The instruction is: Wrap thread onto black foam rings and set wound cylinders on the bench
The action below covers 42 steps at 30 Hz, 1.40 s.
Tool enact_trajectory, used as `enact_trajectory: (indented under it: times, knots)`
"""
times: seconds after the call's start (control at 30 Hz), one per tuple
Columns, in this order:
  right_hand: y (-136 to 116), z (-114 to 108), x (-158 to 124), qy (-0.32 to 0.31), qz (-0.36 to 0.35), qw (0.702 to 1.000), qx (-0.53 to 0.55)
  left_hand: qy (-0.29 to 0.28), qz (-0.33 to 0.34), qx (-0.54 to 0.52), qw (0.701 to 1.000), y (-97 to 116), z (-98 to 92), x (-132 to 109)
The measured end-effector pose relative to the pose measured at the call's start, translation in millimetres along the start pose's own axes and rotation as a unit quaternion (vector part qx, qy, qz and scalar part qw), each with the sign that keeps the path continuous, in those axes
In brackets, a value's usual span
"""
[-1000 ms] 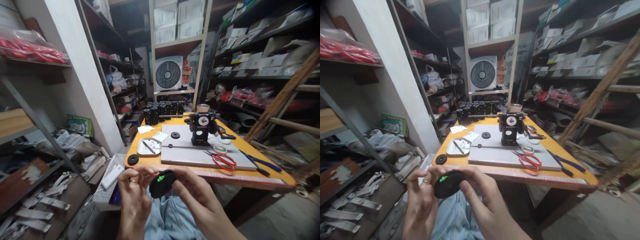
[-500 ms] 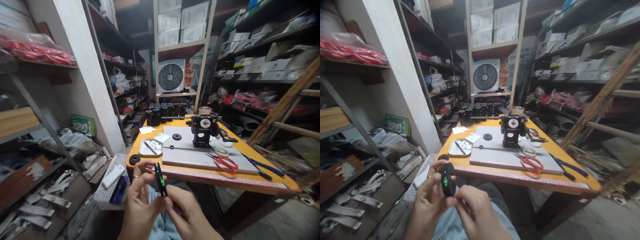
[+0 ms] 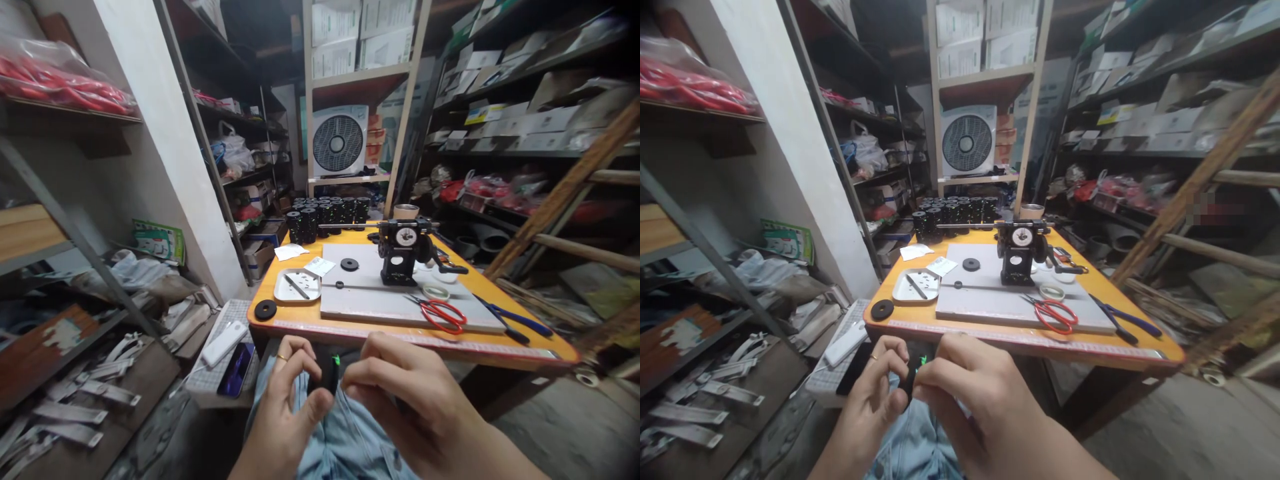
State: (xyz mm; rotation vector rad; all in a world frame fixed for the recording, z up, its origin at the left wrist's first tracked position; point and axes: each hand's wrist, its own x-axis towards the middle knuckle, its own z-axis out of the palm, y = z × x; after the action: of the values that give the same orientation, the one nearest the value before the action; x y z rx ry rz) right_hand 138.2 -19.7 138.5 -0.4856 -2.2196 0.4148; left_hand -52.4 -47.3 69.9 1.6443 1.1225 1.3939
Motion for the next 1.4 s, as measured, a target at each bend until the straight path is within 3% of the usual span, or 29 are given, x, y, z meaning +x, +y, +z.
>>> enact_trajectory:
  times: [0.2,0.33,0.43,0.57,0.73,0.8,0.87,1.0,1.13,1.23,1.4]
  knots:
    - [21,-1,4,0.009,0.068,0.996,0.064,-0.050,-0.021,-0.104,0.993,-3,5.8,-6]
    - [47,19,-4,0.015,0.192,0.957,0.218,-0.025,0.005,-0.176,0.984,-6,10.7,-12]
    - [58,46,-16,-0.004,0.244,0.928,0.282,0.026,0.028,-0.190,0.981,-7,14.0,-12]
    - [44,68,-29,-0.046,0.263,0.925,0.271,0.116,0.065,-0.110,0.985,-12,12.0,-10]
    - [17,54,-32,-0.094,0.219,0.965,0.109,0.161,0.093,0.124,0.975,-17,2.8,-7]
    - [13,43,-31,-0.113,0.195,0.972,0.062,0.133,0.092,0.197,0.967,-15,-1.9,-5]
    - [12,32,-30,-0.125,0.163,0.979,0.007,0.085,0.053,0.206,0.973,-12,-7.1,-5]
    - [13,13,-26,-0.142,0.117,0.979,-0.084,-0.037,-0.063,0.097,0.993,-5,-15.7,-8]
    - [17,-1,-18,-0.150,0.113,0.981,-0.054,-0.146,-0.117,-0.065,0.980,-6,-17.0,-12]
    - [24,-5,-14,-0.145,0.115,0.983,0.005,-0.166,-0.105,-0.163,0.967,-9,-13.5,-15]
    - [31,1,-14,-0.124,0.129,0.978,0.104,-0.134,-0.064,-0.237,0.960,-13,-6.8,-18]
